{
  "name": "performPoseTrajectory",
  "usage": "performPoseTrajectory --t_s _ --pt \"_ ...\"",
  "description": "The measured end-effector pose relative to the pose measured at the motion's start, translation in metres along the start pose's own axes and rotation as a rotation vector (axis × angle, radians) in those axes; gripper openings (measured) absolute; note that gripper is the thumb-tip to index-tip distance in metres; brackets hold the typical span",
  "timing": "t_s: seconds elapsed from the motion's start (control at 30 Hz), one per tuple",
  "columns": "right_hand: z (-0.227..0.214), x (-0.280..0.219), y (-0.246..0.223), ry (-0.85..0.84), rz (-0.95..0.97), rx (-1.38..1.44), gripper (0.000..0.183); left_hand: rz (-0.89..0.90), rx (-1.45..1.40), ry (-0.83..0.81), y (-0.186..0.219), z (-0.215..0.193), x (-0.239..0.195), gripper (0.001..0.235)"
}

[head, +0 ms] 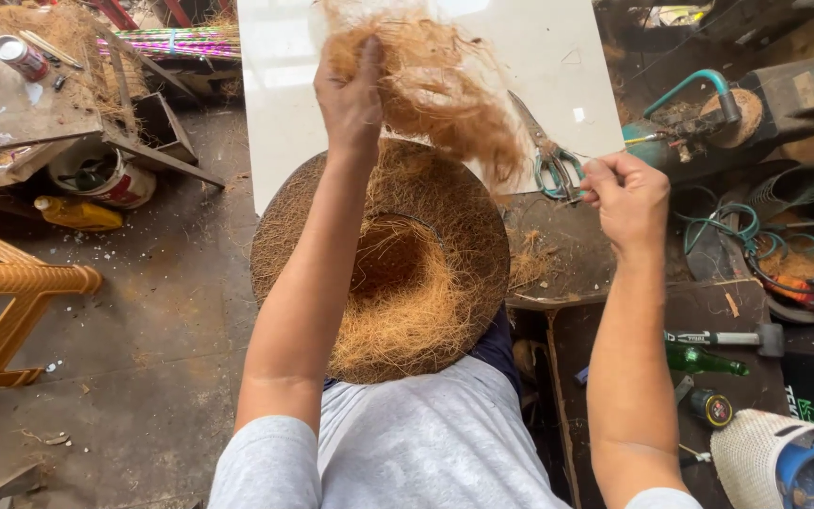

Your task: The person pulls and arranges loose coconut fiber strands on the brim of a straw hat, then uses a spray gun to apply a clear coating to the hat's surface.

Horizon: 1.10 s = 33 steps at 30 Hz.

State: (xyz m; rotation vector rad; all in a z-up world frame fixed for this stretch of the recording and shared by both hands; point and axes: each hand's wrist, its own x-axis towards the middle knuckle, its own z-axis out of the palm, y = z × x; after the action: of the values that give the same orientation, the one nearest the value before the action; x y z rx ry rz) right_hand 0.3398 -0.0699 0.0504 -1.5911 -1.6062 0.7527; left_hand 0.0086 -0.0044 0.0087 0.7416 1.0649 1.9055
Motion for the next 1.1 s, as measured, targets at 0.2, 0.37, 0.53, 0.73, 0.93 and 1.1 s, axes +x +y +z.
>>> performPoseTrajectory --t_s 0.2,0.37,0.53,0.73,0.93,1.1 --pt "0.029 -0.003 -0.048 -0.211 0.026 0.019 0.014 0.729 0.827 -0.206 -0.027 0.024 -0.012 0.052" --pt "0.048 0.001 -0.058 -0.263 -0.053 -0.166 0.013 0.735 1.223 -0.641 -0.046 0.052 -0.027 0.029" --pt "0.017 -0.01 -0.054 -0.21 -0.076 -0.252 0.018 0.36 1.432 -0.933 -0.074 0.066 -0.024 0.015" --pt "-0.075 -0.024 -0.004 0.204 -0.236 0.289 0.009 0.377 1.341 -0.837 -0.084 0.06 -0.007 0.034" --pt "-0.118 -0.027 0.05 0.228 0.138 -0.554 0.038 -0.144 0.941 -0.631 -0.037 0.055 0.006 0.052" --pt "-0.059 0.001 -0.022 0.099 -0.374 -0.39 0.072 -0.099 0.532 -0.725 -0.014 0.042 0.023 0.018"
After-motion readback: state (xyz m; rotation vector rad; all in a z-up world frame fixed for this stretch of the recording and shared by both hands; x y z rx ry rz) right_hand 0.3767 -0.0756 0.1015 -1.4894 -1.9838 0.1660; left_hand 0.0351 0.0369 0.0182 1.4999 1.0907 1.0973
